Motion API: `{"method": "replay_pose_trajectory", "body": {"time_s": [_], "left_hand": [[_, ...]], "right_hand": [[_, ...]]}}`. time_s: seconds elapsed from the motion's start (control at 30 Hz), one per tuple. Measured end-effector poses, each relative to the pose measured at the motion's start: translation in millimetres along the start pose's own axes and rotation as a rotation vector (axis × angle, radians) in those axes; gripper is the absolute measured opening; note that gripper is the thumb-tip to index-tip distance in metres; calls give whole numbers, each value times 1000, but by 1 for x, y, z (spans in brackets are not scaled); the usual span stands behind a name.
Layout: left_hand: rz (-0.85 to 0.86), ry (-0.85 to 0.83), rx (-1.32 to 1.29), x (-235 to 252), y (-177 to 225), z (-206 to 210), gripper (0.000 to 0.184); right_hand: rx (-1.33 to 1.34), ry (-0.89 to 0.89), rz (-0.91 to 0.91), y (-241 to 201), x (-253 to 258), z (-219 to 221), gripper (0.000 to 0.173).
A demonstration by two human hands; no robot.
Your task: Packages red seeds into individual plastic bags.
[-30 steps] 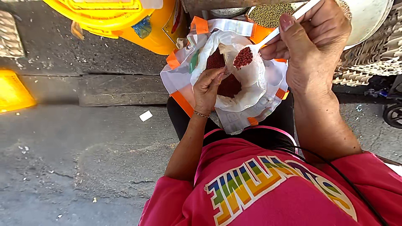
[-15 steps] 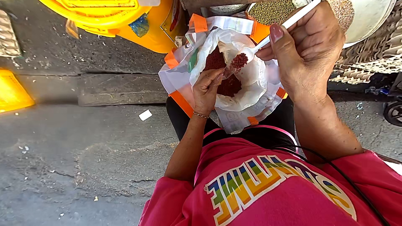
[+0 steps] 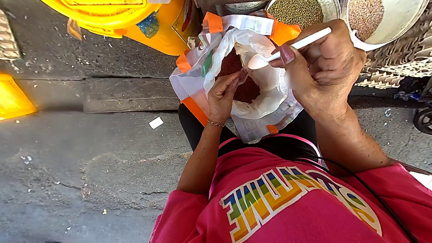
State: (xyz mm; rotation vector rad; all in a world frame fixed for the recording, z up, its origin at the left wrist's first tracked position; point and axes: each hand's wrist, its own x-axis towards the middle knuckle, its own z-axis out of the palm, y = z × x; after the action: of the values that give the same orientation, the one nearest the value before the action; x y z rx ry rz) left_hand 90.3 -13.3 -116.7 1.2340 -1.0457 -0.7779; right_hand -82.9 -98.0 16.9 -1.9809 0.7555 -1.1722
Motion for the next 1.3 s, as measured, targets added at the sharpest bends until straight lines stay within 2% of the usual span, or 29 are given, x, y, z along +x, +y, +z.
{"method": "replay_pose_trajectory", "body": {"time_s": [0.23,0.33,0.47,0.63,0.7,0.83,1.03,1.3], "left_hand": [[-38,10,-103,1,-1,-3,19],[-56,13,-127,2,2,-7,18],[-15,-3,-122,3,7,-13,17],[65,-8,-120,5,9,-17,19],[81,-23,-117,5,12,-19,20],[62,2,-70,4,-2,-23,19],[-6,30,-47,-1,-4,-21,19],[-14,45,-59,0,0,-17,17]], "right_hand": [[231,211,119,28,-3,2,3],[241,220,214,51,-13,14,5],[54,81,346,86,-38,39,15],[-229,-90,465,151,-72,76,25],[-238,-141,576,171,-82,89,27],[-105,-383,835,188,-101,108,34],[143,-252,1068,171,-92,94,28],[333,22,808,86,-49,36,11]]}}
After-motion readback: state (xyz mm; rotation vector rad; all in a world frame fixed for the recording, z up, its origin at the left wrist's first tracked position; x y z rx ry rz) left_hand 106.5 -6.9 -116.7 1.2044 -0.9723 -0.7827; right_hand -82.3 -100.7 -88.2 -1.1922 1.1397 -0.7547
